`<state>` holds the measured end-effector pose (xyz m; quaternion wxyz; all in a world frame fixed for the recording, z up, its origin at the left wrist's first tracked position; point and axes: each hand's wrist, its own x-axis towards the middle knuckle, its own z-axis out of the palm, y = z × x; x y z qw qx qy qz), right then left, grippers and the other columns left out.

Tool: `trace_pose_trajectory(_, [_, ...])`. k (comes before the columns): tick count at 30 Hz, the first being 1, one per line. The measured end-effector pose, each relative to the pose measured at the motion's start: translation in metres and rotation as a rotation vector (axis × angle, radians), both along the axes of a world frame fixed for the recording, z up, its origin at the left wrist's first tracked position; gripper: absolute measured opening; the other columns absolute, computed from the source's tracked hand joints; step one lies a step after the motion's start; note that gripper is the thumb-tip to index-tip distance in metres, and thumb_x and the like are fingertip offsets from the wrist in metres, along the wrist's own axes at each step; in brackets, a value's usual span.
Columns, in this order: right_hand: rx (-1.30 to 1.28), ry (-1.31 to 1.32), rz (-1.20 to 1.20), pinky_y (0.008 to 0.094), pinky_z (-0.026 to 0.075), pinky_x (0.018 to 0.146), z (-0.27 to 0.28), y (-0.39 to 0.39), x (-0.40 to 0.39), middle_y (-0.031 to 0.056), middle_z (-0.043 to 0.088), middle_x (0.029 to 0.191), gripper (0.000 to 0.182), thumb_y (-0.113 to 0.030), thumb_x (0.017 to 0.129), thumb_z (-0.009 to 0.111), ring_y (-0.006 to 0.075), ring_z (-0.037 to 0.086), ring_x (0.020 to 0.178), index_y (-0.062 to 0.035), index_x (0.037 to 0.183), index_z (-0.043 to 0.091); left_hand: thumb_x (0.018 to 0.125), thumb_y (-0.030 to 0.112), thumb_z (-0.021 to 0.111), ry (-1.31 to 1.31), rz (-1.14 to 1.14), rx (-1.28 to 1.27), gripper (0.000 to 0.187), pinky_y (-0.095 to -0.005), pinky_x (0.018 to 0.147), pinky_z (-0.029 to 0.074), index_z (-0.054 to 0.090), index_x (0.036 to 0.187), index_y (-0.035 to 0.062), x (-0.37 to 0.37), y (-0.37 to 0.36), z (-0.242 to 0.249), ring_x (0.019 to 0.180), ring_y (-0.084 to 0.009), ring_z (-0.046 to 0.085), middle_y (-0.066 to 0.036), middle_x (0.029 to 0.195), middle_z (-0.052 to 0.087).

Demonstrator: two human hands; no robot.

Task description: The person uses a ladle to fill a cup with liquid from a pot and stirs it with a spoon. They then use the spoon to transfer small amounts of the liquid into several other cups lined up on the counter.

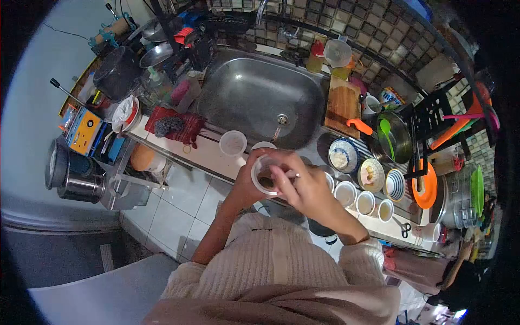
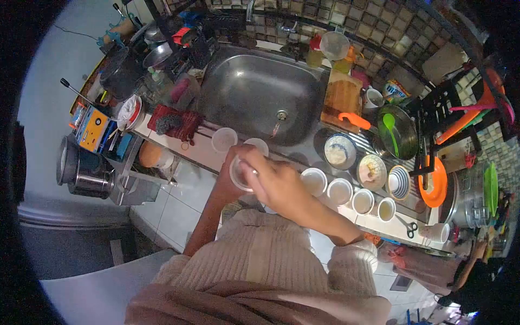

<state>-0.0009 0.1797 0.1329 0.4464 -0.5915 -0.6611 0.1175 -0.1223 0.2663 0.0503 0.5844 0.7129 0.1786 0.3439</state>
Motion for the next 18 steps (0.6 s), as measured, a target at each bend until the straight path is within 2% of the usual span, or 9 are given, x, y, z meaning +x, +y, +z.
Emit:
trace_pose_trajectory(1, [-0.128, 0.051, 0.003, 0.0372, 0.046, 0.052, 0.003, -0.003, 0.002, 0.0170, 0.059, 0.072, 0.022, -0.011, 0.084, 0.052, 0.0316, 0.061, 0.065, -0.0071, 0.104, 0.048, 0.056, 0.015, 0.081, -0.009, 0.001, -0.017, 0.072, -0.0325, 0.087, 0.041, 0.038, 0.114, 0.0075, 0.000, 0.000, -0.002, 0.102, -0.0185, 0.050, -0.008, 0.109, 0.048])
trace_pose_trajectory(3, [-0.056, 0.091, 0.006, 0.0372, 0.046, 0.053, 0.012, -0.005, 0.010, 0.0171, 0.059, 0.074, 0.019, -0.011, 0.083, 0.053, 0.0320, 0.060, 0.066, -0.0068, 0.101, 0.049, 0.054, 0.014, 0.082, 0.008, -0.012, -0.028, 0.076, -0.0331, 0.086, 0.042, 0.038, 0.115, 0.0074, 0.002, 0.001, -0.003, 0.103, -0.0190, 0.050, -0.008, 0.108, 0.048])
trace_pose_trajectory(5, [-0.043, -0.051, 0.063, 0.0376, 0.047, 0.056, 0.015, -0.013, 0.023, 0.0163, 0.059, 0.077, 0.017, -0.012, 0.082, 0.055, 0.0316, 0.060, 0.067, -0.0056, 0.097, 0.050, 0.053, 0.015, 0.082, 0.075, -0.001, 0.183, 0.076, -0.0337, 0.085, 0.042, 0.038, 0.115, 0.0074, 0.002, 0.003, -0.004, 0.103, -0.0203, 0.050, -0.009, 0.108, 0.049])
trace_pose_trajectory(6, [-0.125, -0.054, 0.136, 0.0330, 0.049, 0.065, 0.020, -0.018, 0.028, 0.0127, 0.060, 0.085, 0.016, -0.007, 0.076, 0.059, 0.0272, 0.061, 0.080, -0.0005, 0.089, 0.055, 0.053, 0.015, 0.082, 0.075, -0.003, 0.182, 0.076, -0.0337, 0.085, 0.042, 0.038, 0.115, 0.0074, 0.002, 0.003, -0.006, 0.103, -0.0203, 0.050, -0.009, 0.108, 0.049])
trace_pose_trajectory(7, [-0.128, -0.054, 0.135, 0.0330, 0.049, 0.065, 0.021, -0.019, 0.032, 0.0127, 0.060, 0.085, 0.016, -0.007, 0.076, 0.059, 0.0272, 0.061, 0.080, -0.0005, 0.089, 0.055, 0.053, 0.016, 0.082, 0.081, -0.028, 0.128, 0.076, -0.0340, 0.085, 0.042, 0.038, 0.115, 0.0071, 0.003, 0.002, -0.010, 0.103, -0.0210, 0.050, -0.010, 0.109, 0.049])
trace_pose_trajectory(9, [-0.124, -0.071, 0.396, 0.0346, 0.048, 0.063, 0.021, -0.020, 0.036, 0.0128, 0.059, 0.087, 0.016, -0.010, 0.076, 0.059, 0.0293, 0.060, 0.078, -0.0013, 0.089, 0.055, 0.053, 0.017, 0.082, 0.087, -0.058, 0.072, 0.076, -0.0342, 0.085, 0.042, 0.038, 0.114, 0.0069, 0.004, 0.000, -0.008, 0.103, -0.0218, 0.051, -0.010, 0.110, 0.049])
trace_pose_trajectory(13, [-0.139, -0.128, 0.413, 0.0362, 0.047, 0.063, 0.024, -0.017, 0.034, 0.0124, 0.059, 0.086, 0.015, -0.010, 0.076, 0.059, 0.0304, 0.058, 0.075, -0.0012, 0.087, 0.055, 0.053, 0.017, 0.082, 0.177, -0.101, 0.038, 0.078, -0.0346, 0.086, 0.041, 0.037, 0.116, 0.0067, 0.006, -0.003, 0.001, 0.105, -0.0235, 0.050, -0.012, 0.113, 0.048])
trace_pose_trajectory(15, [-0.183, -0.173, 0.217, 0.0365, 0.047, 0.063, 0.024, -0.017, 0.032, 0.0126, 0.058, 0.084, 0.014, -0.012, 0.077, 0.059, 0.0311, 0.057, 0.072, -0.0013, 0.085, 0.056, 0.053, 0.017, 0.082, 0.224, -0.112, -0.031, 0.079, -0.0348, 0.087, 0.041, 0.037, 0.117, 0.0067, 0.008, -0.001, -0.007, 0.106, -0.0239, 0.049, -0.012, 0.114, 0.047])
trace_pose_trajectory(18, [-0.090, -0.197, 0.157, 0.0360, 0.046, 0.061, 0.023, -0.013, 0.028, 0.0120, 0.057, 0.080, 0.012, -0.013, 0.078, 0.058, 0.0311, 0.057, 0.069, -0.0023, 0.083, 0.056, 0.053, 0.016, 0.082, 0.113, -0.181, 0.121, 0.079, -0.0346, 0.087, 0.041, 0.037, 0.117, 0.0065, 0.009, 0.000, -0.015, 0.106, -0.0247, 0.050, -0.012, 0.116, 0.047])
